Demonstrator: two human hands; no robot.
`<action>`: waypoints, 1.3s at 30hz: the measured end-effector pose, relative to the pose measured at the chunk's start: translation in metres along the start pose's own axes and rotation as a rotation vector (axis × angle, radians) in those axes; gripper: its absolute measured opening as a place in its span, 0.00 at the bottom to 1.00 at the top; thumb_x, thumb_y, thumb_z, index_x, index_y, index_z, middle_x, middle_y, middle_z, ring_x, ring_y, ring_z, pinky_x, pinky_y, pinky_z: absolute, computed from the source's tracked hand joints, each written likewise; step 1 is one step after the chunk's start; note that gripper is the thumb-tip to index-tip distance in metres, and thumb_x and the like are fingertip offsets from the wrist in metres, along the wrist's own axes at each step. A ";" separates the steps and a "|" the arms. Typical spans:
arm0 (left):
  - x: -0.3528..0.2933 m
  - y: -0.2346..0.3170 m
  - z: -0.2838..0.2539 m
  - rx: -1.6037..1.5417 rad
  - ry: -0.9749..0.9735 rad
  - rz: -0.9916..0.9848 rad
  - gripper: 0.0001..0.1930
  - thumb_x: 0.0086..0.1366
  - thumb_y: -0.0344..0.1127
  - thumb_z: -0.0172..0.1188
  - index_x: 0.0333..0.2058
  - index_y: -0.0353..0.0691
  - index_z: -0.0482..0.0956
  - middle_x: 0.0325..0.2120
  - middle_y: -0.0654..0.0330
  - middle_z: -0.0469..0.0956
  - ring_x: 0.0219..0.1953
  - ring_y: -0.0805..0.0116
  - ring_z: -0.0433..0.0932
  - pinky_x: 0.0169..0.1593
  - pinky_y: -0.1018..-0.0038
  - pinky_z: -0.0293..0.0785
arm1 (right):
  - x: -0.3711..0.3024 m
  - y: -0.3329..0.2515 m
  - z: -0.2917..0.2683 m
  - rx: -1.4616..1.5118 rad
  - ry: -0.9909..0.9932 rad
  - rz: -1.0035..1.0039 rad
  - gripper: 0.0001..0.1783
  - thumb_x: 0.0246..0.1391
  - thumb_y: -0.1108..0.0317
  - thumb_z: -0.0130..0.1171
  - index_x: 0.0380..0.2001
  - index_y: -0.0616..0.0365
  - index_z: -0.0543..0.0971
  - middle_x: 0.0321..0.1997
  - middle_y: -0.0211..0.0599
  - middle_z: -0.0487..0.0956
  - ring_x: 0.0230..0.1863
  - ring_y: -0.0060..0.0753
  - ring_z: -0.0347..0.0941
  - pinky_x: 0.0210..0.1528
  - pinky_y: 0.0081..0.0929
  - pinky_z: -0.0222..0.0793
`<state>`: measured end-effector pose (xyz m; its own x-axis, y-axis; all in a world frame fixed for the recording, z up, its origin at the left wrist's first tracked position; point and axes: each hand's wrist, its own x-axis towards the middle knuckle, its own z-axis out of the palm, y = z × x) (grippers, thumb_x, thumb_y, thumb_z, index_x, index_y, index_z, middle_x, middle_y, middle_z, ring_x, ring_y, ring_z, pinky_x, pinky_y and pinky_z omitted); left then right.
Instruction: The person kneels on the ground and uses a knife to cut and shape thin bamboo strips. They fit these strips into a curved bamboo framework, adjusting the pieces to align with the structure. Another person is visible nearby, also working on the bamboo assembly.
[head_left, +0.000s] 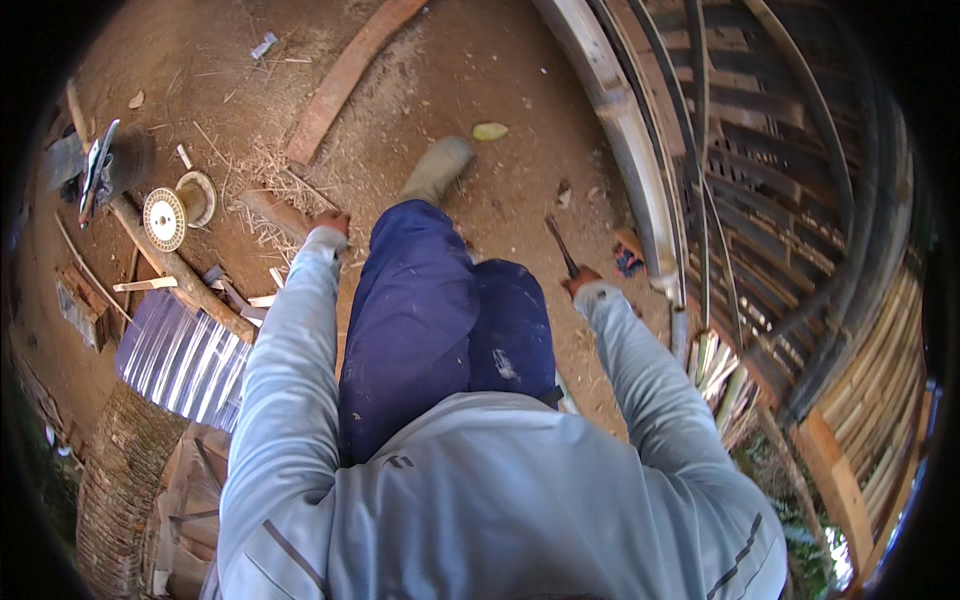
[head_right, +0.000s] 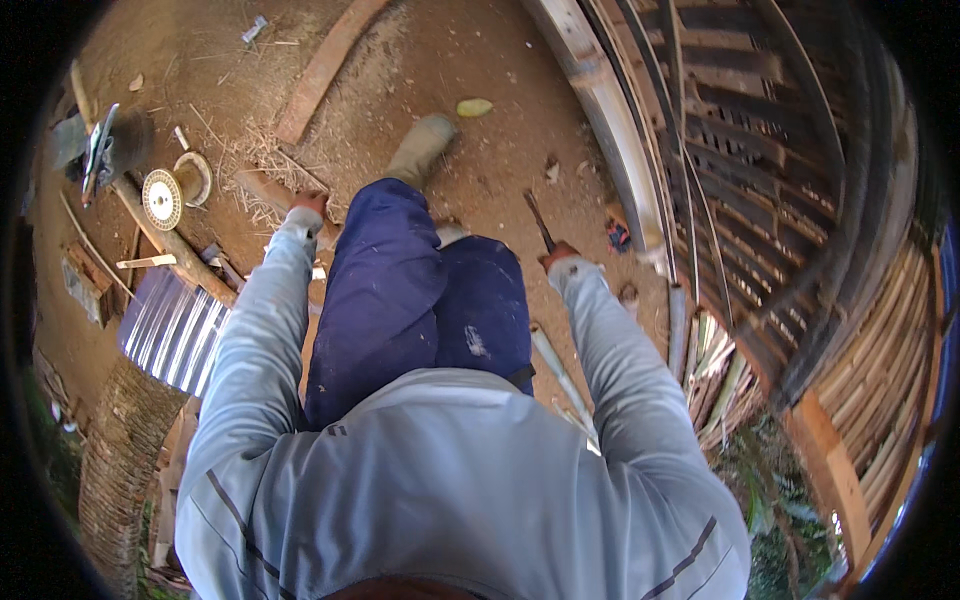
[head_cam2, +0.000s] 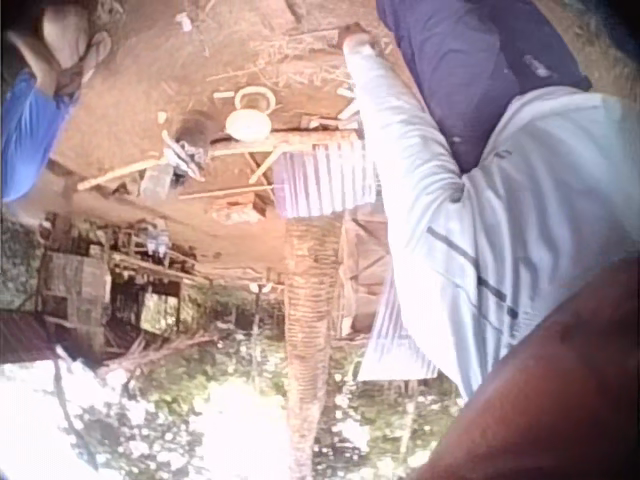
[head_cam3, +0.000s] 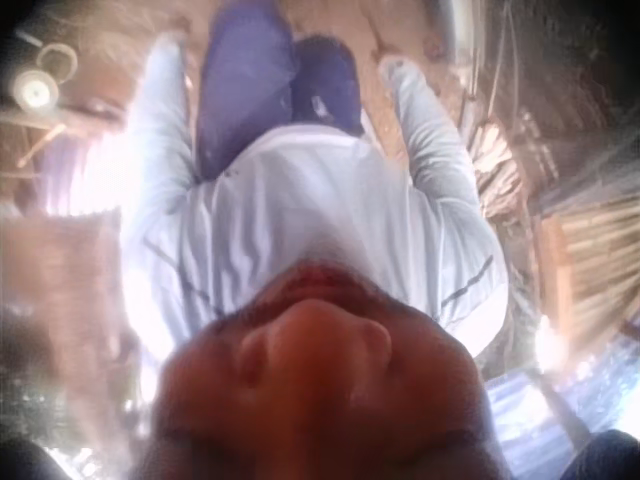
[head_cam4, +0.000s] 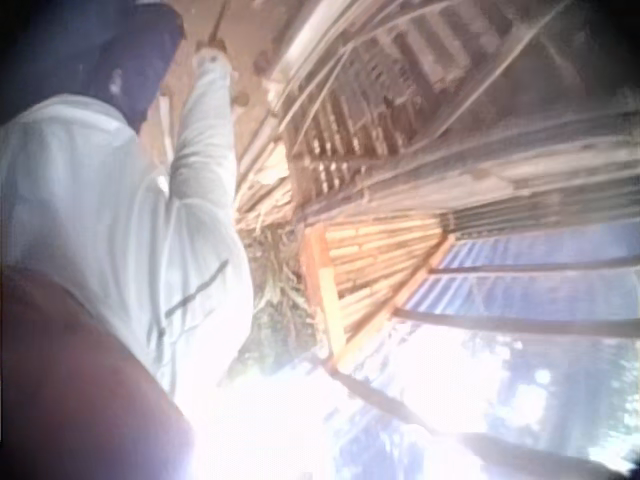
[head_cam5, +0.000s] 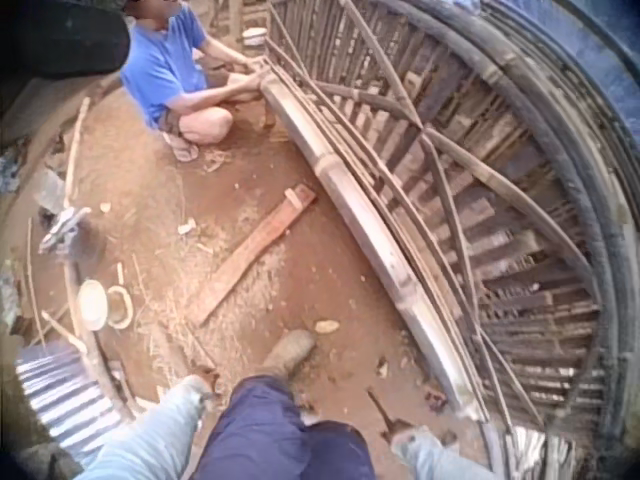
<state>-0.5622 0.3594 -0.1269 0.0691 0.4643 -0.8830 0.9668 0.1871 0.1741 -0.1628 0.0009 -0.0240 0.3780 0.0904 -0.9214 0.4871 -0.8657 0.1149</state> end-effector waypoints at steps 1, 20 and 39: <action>-0.028 -0.009 0.004 -0.015 0.033 0.037 0.22 0.59 0.50 0.53 0.43 0.38 0.78 0.41 0.48 0.78 0.45 0.51 0.76 0.50 0.65 0.70 | -0.015 -0.011 -0.001 0.061 0.051 -0.030 0.24 0.44 0.52 0.61 0.38 0.60 0.75 0.36 0.53 0.79 0.40 0.54 0.75 0.41 0.41 0.70; -0.377 0.101 -0.117 -1.244 0.034 0.754 0.17 0.61 0.47 0.54 0.38 0.37 0.73 0.30 0.64 0.70 0.30 0.77 0.64 0.37 0.79 0.61 | -0.377 -0.265 -0.049 0.280 0.360 -1.250 0.31 0.48 0.64 0.58 0.54 0.65 0.63 0.48 0.60 0.70 0.48 0.59 0.69 0.51 0.41 0.65; -0.441 0.107 -0.336 -0.897 -0.222 1.253 0.05 0.57 0.34 0.48 0.29 0.38 0.68 0.31 0.62 0.69 0.34 0.74 0.65 0.42 0.77 0.60 | -0.494 -0.423 -0.186 0.987 0.194 -1.340 0.12 0.59 0.66 0.54 0.37 0.65 0.79 0.32 0.32 0.79 0.35 0.20 0.72 0.41 0.20 0.68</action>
<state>-0.5718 0.4662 0.4275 0.8027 0.5963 -0.0103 -0.1865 0.2674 0.9454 -0.4096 0.4140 0.4520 0.2551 0.9614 -0.1031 -0.0952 -0.0811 -0.9921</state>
